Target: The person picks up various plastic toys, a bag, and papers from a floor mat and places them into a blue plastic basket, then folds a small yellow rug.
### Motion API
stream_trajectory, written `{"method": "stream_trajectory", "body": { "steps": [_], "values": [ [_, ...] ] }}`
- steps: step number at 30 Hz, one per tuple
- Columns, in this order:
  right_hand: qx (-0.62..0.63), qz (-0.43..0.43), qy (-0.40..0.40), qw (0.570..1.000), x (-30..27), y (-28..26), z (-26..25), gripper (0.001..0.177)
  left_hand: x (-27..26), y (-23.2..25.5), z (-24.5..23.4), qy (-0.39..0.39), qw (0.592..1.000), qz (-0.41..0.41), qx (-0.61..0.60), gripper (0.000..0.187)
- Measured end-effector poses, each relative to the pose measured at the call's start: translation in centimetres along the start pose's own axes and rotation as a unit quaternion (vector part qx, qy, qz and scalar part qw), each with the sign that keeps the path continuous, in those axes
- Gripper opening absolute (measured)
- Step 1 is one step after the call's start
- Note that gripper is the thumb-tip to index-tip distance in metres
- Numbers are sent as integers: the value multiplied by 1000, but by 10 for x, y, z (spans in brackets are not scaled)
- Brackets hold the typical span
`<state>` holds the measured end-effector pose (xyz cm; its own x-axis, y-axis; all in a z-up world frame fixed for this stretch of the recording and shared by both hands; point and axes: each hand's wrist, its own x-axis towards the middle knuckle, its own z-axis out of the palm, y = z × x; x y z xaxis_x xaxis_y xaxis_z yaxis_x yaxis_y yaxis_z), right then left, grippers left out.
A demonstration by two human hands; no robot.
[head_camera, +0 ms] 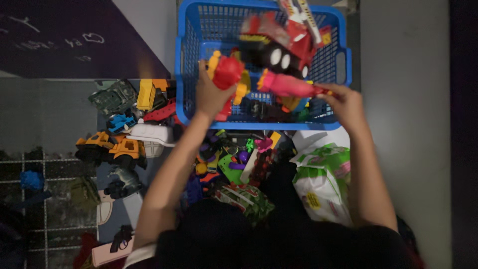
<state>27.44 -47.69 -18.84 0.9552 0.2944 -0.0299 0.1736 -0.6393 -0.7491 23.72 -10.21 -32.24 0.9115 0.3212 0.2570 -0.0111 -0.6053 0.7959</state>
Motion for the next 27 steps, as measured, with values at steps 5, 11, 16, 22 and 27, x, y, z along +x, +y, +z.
{"method": "stream_trajectory", "body": {
  "steps": [5,11,16,22,27],
  "values": [
    [2,-15,-13,1000,-2,20,30,25,-7,2,-3,-17,972,-234,15,130],
    [193,35,71,978,25,41,93,25,-31,9,-21,34,980,-191,54,122],
    [-151,-71,42,985,34,-21,83,25,-29,11,-16,109,974,72,186,119],
    [-439,-70,-91,891,71,-75,91,19,-28,21,20,-109,974,-80,183,123],
    [-248,-199,44,947,84,-35,136,48,-32,32,34,-84,930,-88,348,114]
  ]
}}
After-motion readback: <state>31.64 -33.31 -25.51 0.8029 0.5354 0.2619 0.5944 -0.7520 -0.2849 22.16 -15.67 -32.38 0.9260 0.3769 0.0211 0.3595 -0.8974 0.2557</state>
